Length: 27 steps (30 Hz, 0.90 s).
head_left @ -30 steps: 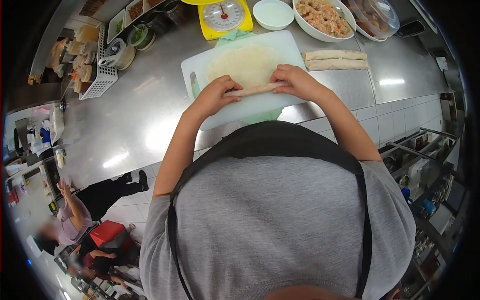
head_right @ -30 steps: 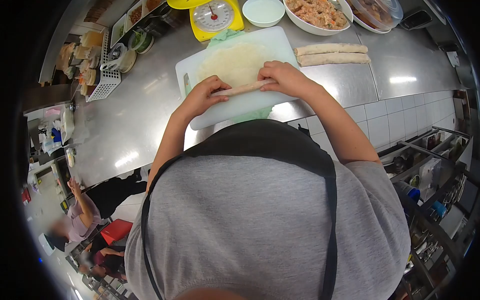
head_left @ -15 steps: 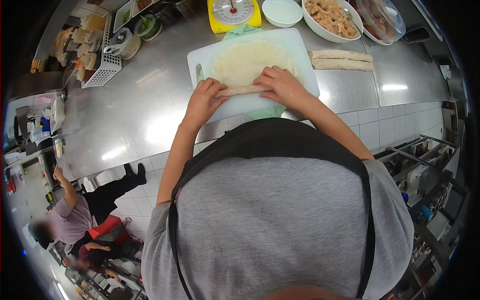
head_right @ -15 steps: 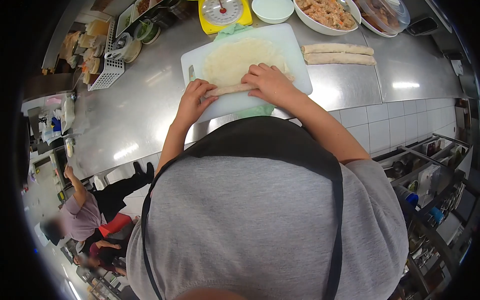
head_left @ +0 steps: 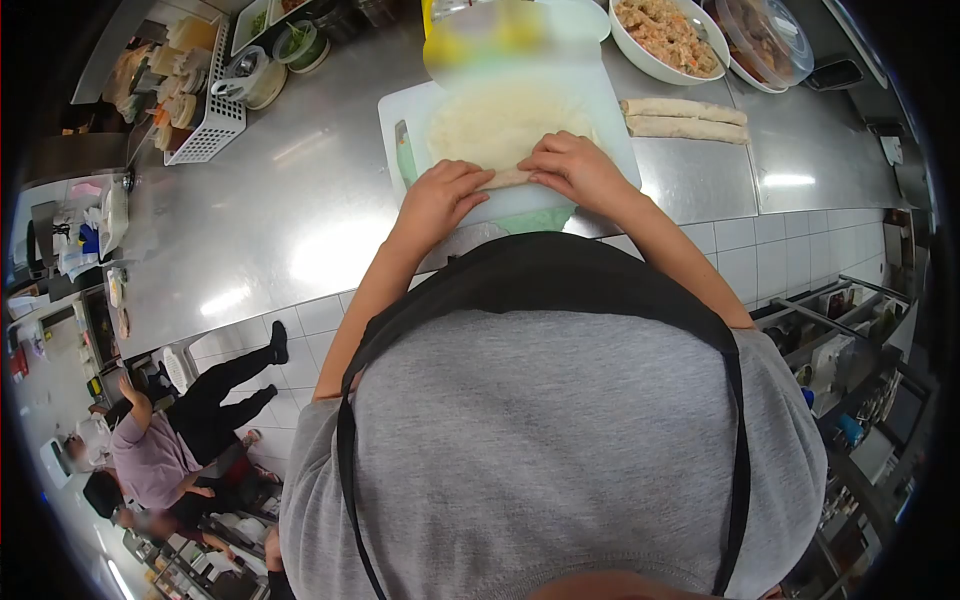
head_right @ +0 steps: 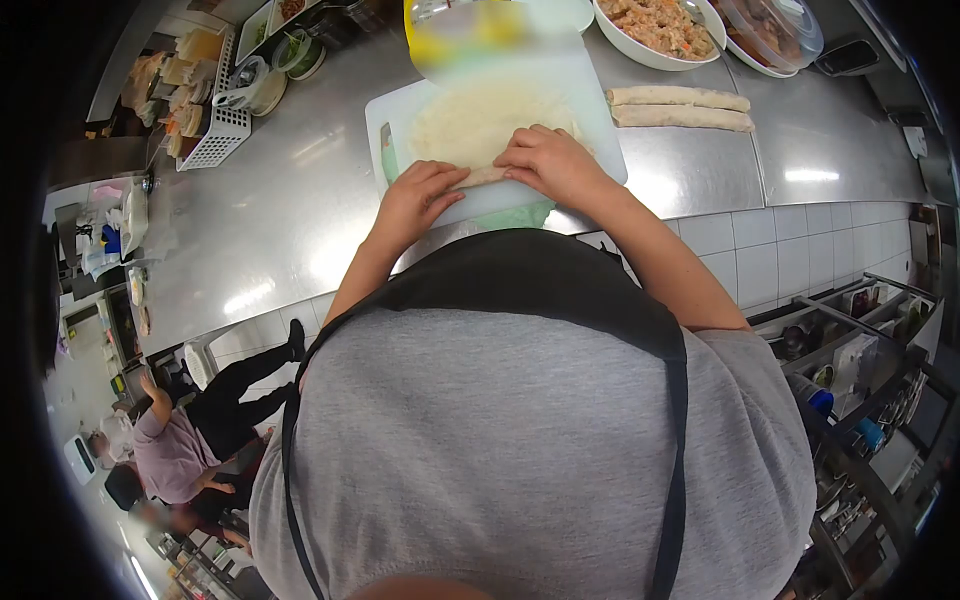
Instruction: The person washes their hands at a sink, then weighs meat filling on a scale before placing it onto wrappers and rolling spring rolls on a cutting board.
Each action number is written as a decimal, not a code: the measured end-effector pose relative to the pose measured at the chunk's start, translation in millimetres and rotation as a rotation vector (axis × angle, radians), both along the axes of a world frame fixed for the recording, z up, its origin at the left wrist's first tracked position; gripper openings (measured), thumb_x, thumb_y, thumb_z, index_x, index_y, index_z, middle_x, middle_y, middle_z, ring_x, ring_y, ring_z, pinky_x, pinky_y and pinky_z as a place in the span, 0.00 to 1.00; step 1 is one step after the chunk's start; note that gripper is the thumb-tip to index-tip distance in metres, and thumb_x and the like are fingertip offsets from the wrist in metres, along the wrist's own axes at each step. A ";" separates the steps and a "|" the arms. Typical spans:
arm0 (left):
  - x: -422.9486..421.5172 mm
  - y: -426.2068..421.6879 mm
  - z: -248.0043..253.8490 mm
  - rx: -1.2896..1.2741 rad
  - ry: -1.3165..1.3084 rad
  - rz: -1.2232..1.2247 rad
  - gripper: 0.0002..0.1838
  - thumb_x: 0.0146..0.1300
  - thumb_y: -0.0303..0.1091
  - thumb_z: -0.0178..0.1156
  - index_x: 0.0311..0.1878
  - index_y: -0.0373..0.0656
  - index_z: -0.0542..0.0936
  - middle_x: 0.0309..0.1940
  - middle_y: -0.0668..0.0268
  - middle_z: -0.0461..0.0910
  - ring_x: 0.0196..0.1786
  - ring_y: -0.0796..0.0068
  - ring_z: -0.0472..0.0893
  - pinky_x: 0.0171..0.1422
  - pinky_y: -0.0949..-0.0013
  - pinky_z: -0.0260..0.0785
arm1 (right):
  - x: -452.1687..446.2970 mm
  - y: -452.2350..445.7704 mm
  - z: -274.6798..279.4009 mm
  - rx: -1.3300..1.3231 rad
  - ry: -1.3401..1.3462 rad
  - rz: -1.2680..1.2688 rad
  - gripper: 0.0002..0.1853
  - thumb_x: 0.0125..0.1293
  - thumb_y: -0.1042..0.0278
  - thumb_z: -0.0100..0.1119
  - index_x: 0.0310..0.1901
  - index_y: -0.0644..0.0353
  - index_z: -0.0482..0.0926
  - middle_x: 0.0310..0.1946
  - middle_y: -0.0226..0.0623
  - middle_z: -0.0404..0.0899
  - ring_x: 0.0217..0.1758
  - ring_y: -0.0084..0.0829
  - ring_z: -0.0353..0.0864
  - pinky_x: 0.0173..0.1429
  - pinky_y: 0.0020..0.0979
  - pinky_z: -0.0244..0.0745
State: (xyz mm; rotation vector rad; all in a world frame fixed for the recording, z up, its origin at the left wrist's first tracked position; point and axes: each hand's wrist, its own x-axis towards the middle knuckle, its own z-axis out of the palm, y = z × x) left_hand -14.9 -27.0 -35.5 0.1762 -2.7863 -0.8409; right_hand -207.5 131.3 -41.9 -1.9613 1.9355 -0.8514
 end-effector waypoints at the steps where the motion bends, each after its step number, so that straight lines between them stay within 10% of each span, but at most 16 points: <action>1: 0.5 -0.9 -9.3 -0.014 0.007 -0.003 0.20 0.54 0.34 0.63 0.51 0.45 0.78 0.43 0.64 0.77 0.45 0.62 0.75 0.51 0.63 0.68 | -0.2 0.2 0.6 0.001 0.002 -0.001 0.12 0.55 0.67 0.62 0.42 0.55 0.79 0.37 0.34 0.74 0.43 0.35 0.74 0.47 0.34 0.70; 13: 7.8 4.7 -11.6 0.010 0.021 0.024 0.36 0.53 0.33 0.64 0.67 0.49 0.62 0.51 0.66 0.77 0.55 0.62 0.75 0.66 0.52 0.60 | 19.7 -12.3 7.0 0.101 0.150 0.051 0.19 0.56 0.60 0.61 0.50 0.51 0.77 0.45 0.29 0.73 0.50 0.33 0.71 0.55 0.37 0.64; 27: -40.5 31.1 -11.0 0.047 0.058 -0.031 0.41 0.49 0.32 0.66 0.68 0.48 0.61 0.46 0.63 0.78 0.47 0.61 0.76 0.52 0.62 0.68 | -7.8 15.1 13.8 0.039 0.064 -0.079 0.16 0.52 0.66 0.65 0.44 0.51 0.77 0.42 0.28 0.71 0.52 0.32 0.70 0.54 0.38 0.64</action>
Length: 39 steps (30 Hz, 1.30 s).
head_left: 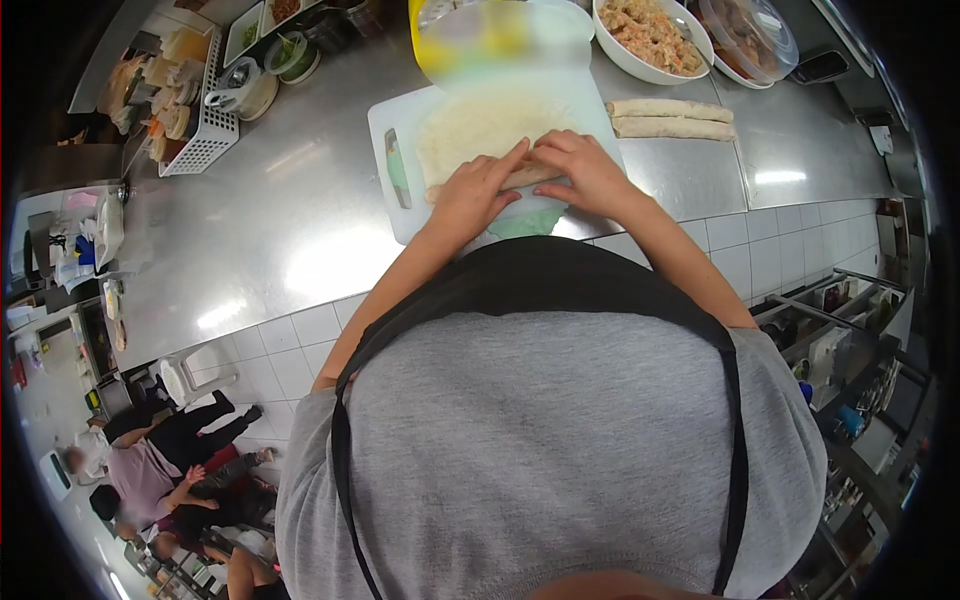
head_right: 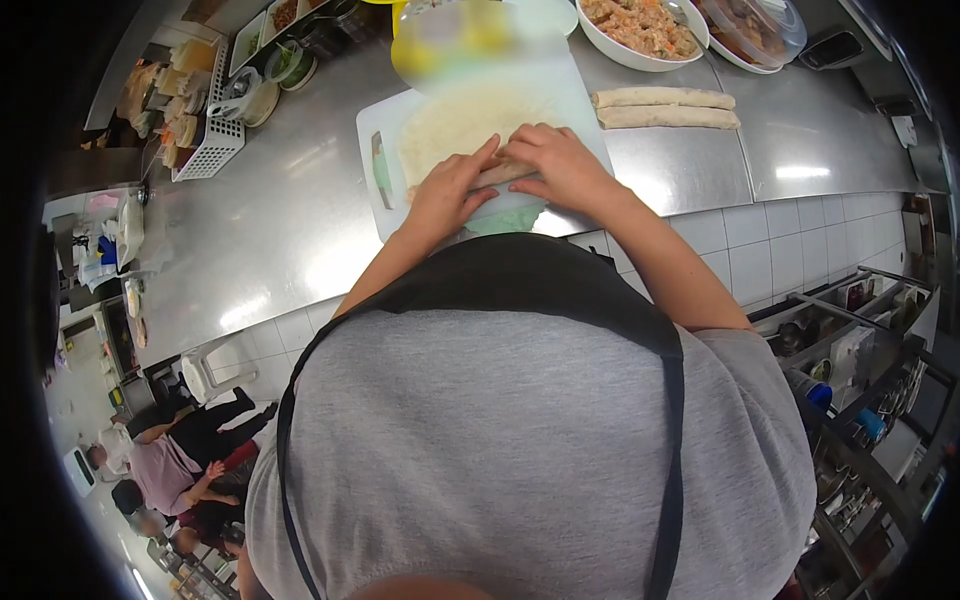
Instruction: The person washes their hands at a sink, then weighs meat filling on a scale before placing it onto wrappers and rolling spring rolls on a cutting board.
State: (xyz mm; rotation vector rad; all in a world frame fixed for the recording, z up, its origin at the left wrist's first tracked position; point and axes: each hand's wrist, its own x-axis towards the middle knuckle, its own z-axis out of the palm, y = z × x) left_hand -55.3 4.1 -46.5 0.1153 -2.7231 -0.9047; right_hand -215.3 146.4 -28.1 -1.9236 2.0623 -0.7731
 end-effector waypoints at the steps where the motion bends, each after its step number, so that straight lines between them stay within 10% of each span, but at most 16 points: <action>1: -2.4 0.8 -4.0 -0.008 0.025 -0.007 0.41 0.49 0.32 0.66 0.68 0.48 0.61 0.43 0.62 0.78 0.44 0.60 0.76 0.49 0.61 0.68 | 1.2 0.3 -3.4 0.046 -0.001 0.003 0.16 0.52 0.66 0.65 0.44 0.51 0.77 0.42 0.28 0.71 0.52 0.32 0.70 0.54 0.38 0.64; 9: 13.9 -2.9 22.9 0.093 -0.071 -0.050 0.39 0.51 0.33 0.66 0.68 0.48 0.61 0.48 0.59 0.77 0.47 0.59 0.76 0.52 0.63 0.69 | -41.7 -26.9 17.5 0.167 -0.092 -0.003 0.19 0.56 0.57 0.62 0.47 0.56 0.78 0.47 0.35 0.73 0.54 0.37 0.72 0.59 0.39 0.63; 15: 47.6 -29.0 19.5 0.062 0.026 0.223 0.38 0.51 0.35 0.67 0.66 0.45 0.63 0.50 0.58 0.76 0.51 0.58 0.75 0.58 0.60 0.64 | -103.1 -83.6 3.5 -0.034 0.374 -0.367 0.31 0.62 0.41 0.50 0.59 0.55 0.69 0.62 0.39 0.67 0.65 0.37 0.65 0.68 0.47 0.54; 17: 58.0 -35.6 17.2 0.013 0.010 0.346 0.38 0.51 0.36 0.67 0.66 0.44 0.63 0.48 0.60 0.78 0.46 0.60 0.75 0.56 0.60 0.64 | -106.5 -94.9 7.1 0.380 0.437 -0.409 0.36 0.63 0.37 0.45 0.63 0.57 0.64 0.66 0.39 0.62 0.68 0.35 0.61 0.72 0.46 0.49; 25: 75.7 -26.9 0.3 0.085 0.033 0.439 0.34 0.56 0.38 0.63 0.66 0.44 0.62 0.45 0.64 0.80 0.40 0.65 0.75 0.62 0.58 0.58 | -45.7 -95.8 30.7 -0.077 -0.078 -0.206 0.18 0.65 0.51 0.51 0.44 0.56 0.80 0.45 0.37 0.78 0.54 0.35 0.73 0.63 0.40 0.61; 29: 74.3 -25.5 -9.0 0.125 0.060 0.427 0.34 0.59 0.38 0.60 0.67 0.43 0.59 0.49 0.62 0.78 0.54 0.63 0.74 0.70 0.52 0.49 | 31.7 -101.7 4.3 0.159 0.120 0.287 0.19 0.66 0.51 0.49 0.51 0.54 0.76 0.54 0.36 0.74 0.61 0.34 0.68 0.69 0.45 0.55; 39: 71.3 -28.5 -6.0 0.090 0.023 0.365 0.38 0.59 0.41 0.60 0.69 0.43 0.54 0.51 0.60 0.76 0.61 0.62 0.71 0.71 0.51 0.46 | 42.4 -106.3 0.9 0.236 0.260 0.191 0.27 0.70 0.45 0.36 0.63 0.52 0.66 0.68 0.30 0.58 0.72 0.28 0.53 0.74 0.47 0.41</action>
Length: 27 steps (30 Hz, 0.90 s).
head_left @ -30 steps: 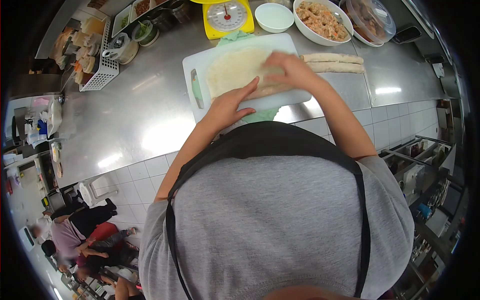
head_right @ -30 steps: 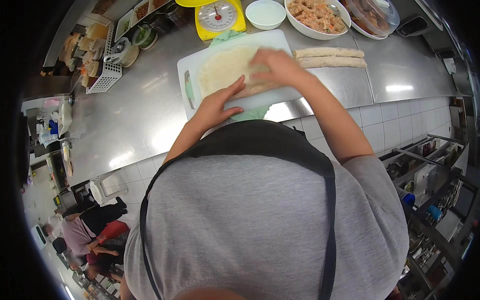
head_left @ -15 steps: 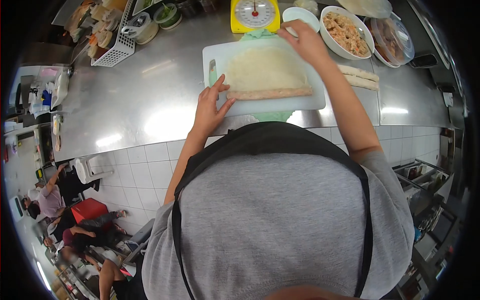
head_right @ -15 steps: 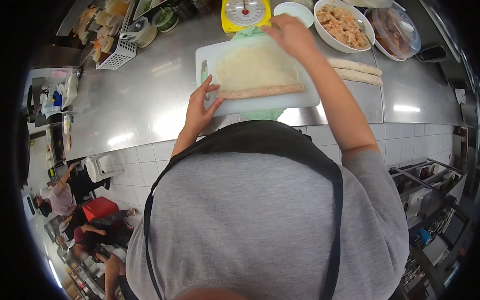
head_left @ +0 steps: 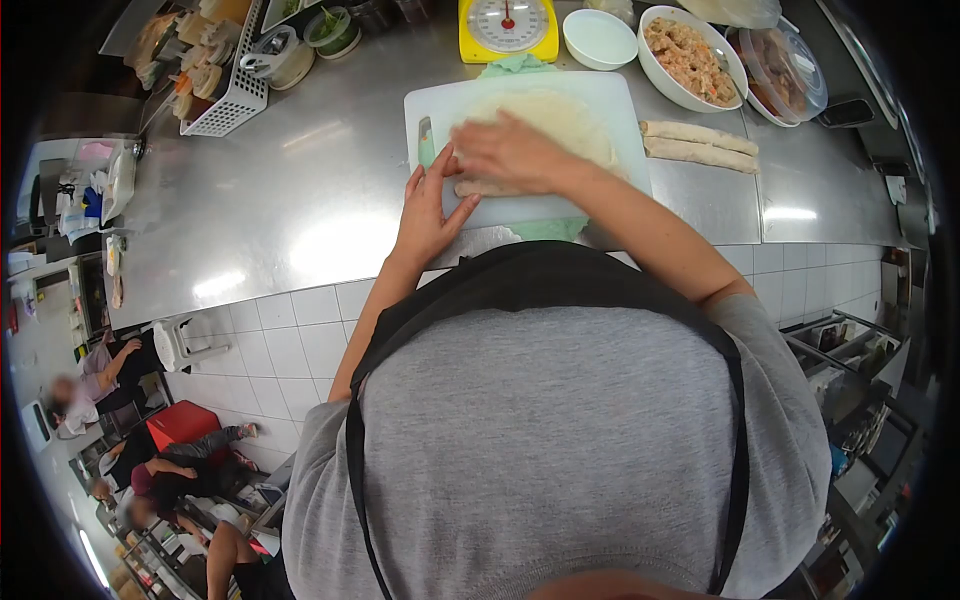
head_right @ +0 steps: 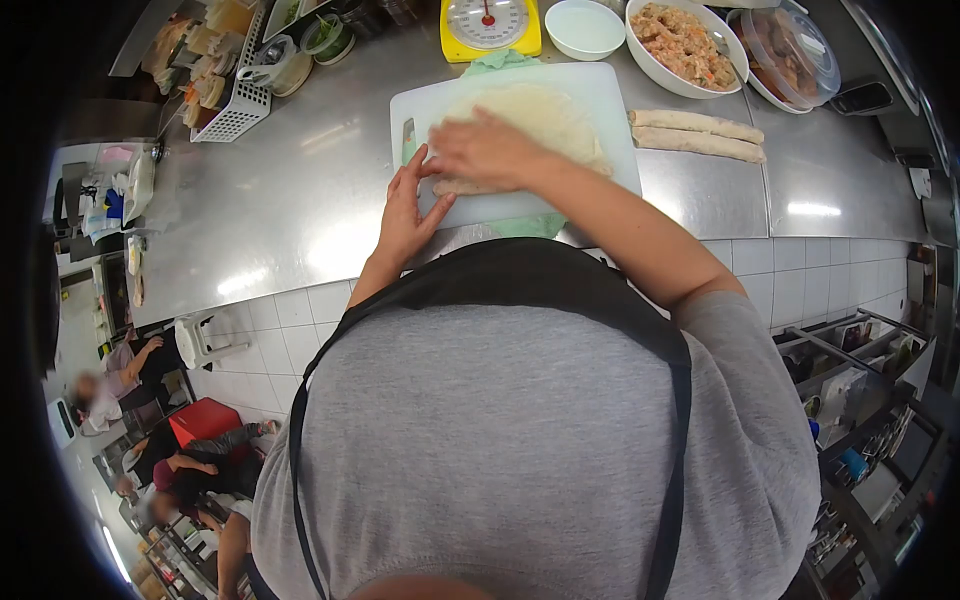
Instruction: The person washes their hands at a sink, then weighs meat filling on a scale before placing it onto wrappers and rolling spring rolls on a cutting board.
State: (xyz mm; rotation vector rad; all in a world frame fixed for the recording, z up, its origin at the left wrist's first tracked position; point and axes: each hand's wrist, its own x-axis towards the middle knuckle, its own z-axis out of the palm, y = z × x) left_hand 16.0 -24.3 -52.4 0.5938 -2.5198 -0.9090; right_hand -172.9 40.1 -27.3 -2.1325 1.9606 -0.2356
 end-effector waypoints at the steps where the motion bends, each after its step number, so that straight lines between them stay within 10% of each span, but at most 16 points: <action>1: -0.2 -0.7 0.6 -0.004 -0.013 0.003 0.38 0.59 0.42 0.60 0.69 0.43 0.54 0.51 0.60 0.76 0.60 0.62 0.71 0.70 0.51 0.46 | 6.1 0.0 3.7 0.108 -0.055 0.167 0.27 0.70 0.45 0.34 0.63 0.51 0.66 0.68 0.30 0.58 0.72 0.28 0.52 0.74 0.47 0.41; 13: -14.5 -10.1 2.5 -0.123 0.067 -0.014 0.33 0.58 0.42 0.60 0.64 0.42 0.62 0.47 0.60 0.77 0.50 0.58 0.74 0.63 0.57 0.55 | -118.9 -18.7 2.5 -0.109 0.179 -0.736 0.32 0.70 0.40 0.30 0.63 0.55 0.65 0.67 0.36 0.60 0.70 0.30 0.58 0.74 0.51 0.38; 22: -19.0 -7.9 -3.1 -0.130 0.089 0.023 0.27 0.61 0.41 0.58 0.61 0.42 0.67 0.42 0.63 0.79 0.47 0.63 0.76 0.61 0.61 0.55 | -85.3 17.6 22.8 -0.049 -0.022 -0.565 0.29 0.69 0.43 0.35 0.58 0.57 0.70 0.60 0.38 0.69 0.68 0.32 0.60 0.73 0.49 0.40; 27: -19.8 -7.2 -3.6 -0.146 0.093 0.009 0.26 0.62 0.40 0.57 0.61 0.42 0.67 0.41 0.64 0.80 0.47 0.66 0.76 0.61 0.61 0.55 | -21.9 38.1 -20.9 -0.162 0.105 -0.383 0.33 0.67 0.42 0.39 0.65 0.57 0.61 0.68 0.39 0.57 0.72 0.34 0.53 0.73 0.49 0.40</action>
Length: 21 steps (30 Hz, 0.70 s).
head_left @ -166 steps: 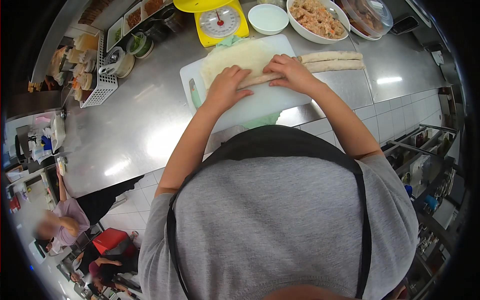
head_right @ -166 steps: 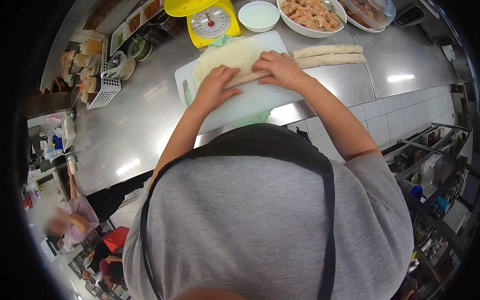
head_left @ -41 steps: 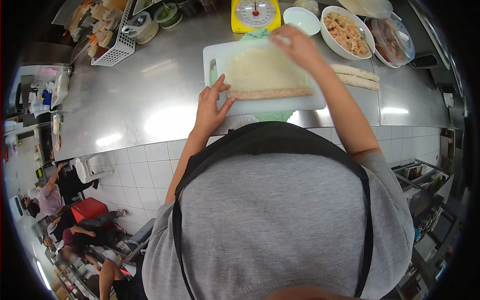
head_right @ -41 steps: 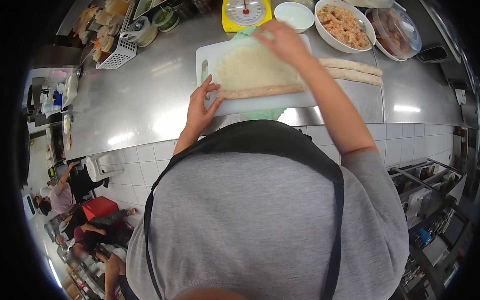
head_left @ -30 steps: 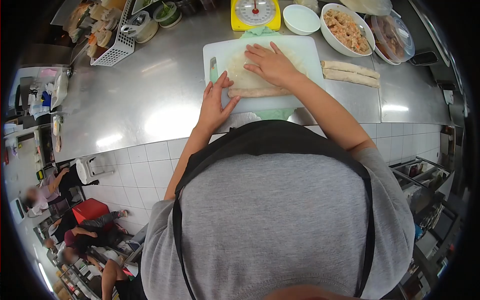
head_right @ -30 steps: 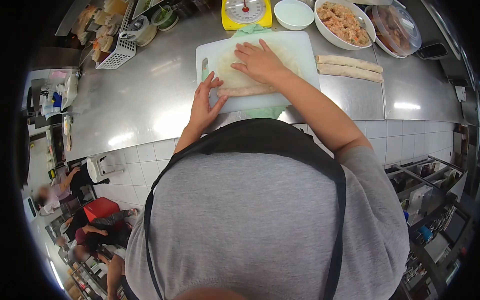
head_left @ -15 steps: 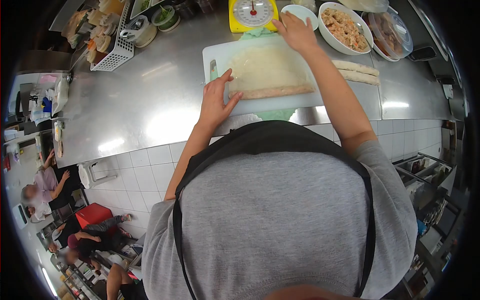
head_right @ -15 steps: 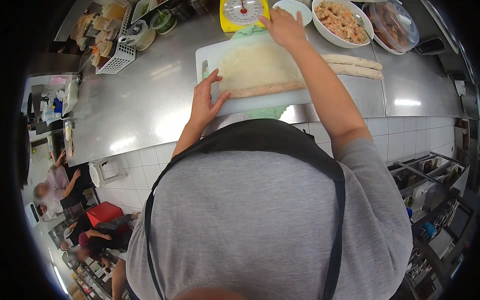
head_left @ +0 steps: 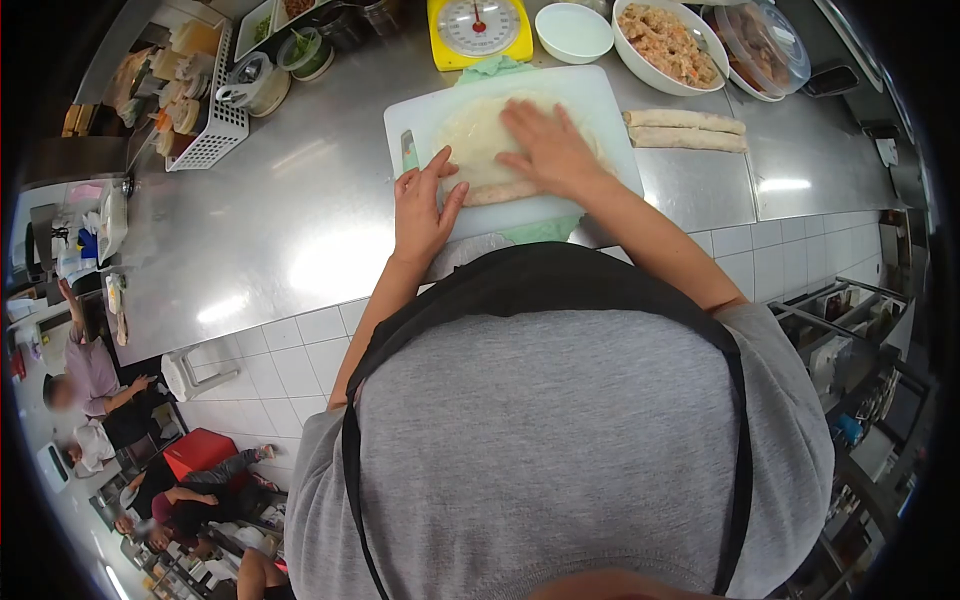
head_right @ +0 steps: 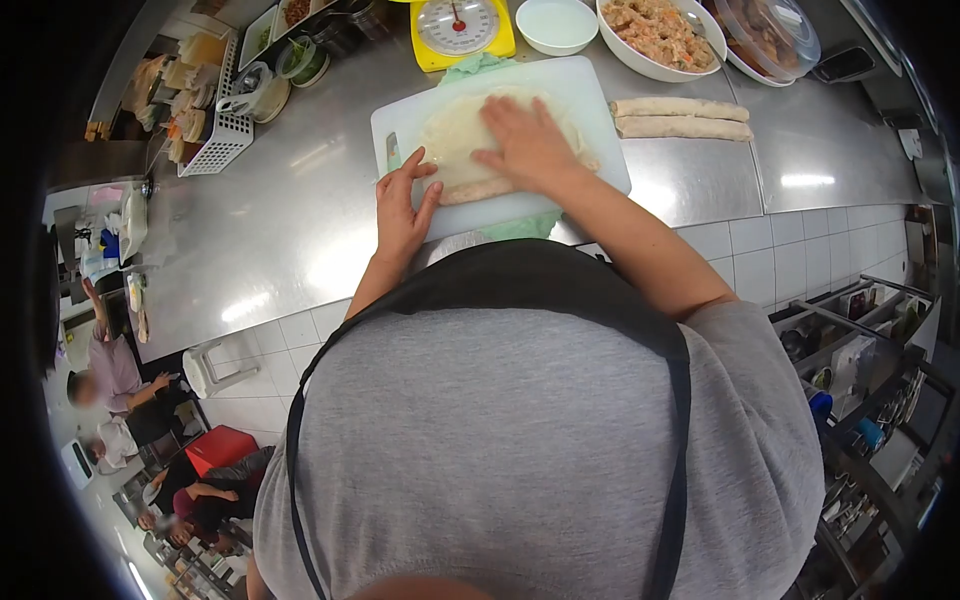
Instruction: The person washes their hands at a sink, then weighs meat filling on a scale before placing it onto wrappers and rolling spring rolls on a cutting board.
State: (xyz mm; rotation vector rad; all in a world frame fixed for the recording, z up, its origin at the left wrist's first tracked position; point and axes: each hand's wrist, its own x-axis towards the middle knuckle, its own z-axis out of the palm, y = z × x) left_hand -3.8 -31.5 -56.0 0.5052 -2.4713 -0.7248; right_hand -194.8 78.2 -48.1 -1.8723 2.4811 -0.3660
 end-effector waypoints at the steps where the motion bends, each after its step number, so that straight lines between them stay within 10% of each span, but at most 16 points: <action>1: 0.7 0.1 -0.1 -0.009 -0.004 -0.002 0.26 0.62 0.40 0.57 0.61 0.42 0.67 0.41 0.64 0.80 0.48 0.67 0.77 0.61 0.61 0.55 | -12.7 1.2 2.0 0.169 0.005 -0.093 0.36 0.67 0.40 0.40 0.67 0.60 0.56 0.71 0.39 0.51 0.74 0.33 0.48 0.74 0.49 0.39; 10: 0.5 1.4 -1.1 0.001 -0.017 0.000 0.24 0.62 0.37 0.57 0.61 0.43 0.68 0.45 0.67 0.80 0.50 0.67 0.74 0.62 0.63 0.55 | 13.7 -31.6 -1.9 0.142 -0.060 0.183 0.37 0.68 0.38 0.33 0.67 0.61 0.56 0.71 0.38 0.50 0.74 0.32 0.47 0.75 0.45 0.36; 19: 0.0 1.7 -2.0 -0.020 0.004 0.014 0.24 0.62 0.38 0.57 0.60 0.43 0.68 0.42 0.65 0.80 0.49 0.69 0.77 0.61 0.62 0.56 | -95.2 -32.9 17.7 -0.131 0.019 -0.196 0.36 0.67 0.36 0.31 0.67 0.55 0.57 0.69 0.38 0.55 0.73 0.30 0.51 0.75 0.48 0.33; 21: 0.4 1.0 -1.4 -0.029 0.005 0.011 0.23 0.62 0.38 0.57 0.60 0.43 0.68 0.42 0.65 0.80 0.49 0.69 0.77 0.61 0.62 0.56 | -106.4 -38.9 21.0 0.152 -0.004 -0.314 0.35 0.68 0.35 0.30 0.67 0.53 0.59 0.68 0.37 0.57 0.72 0.30 0.54 0.74 0.49 0.35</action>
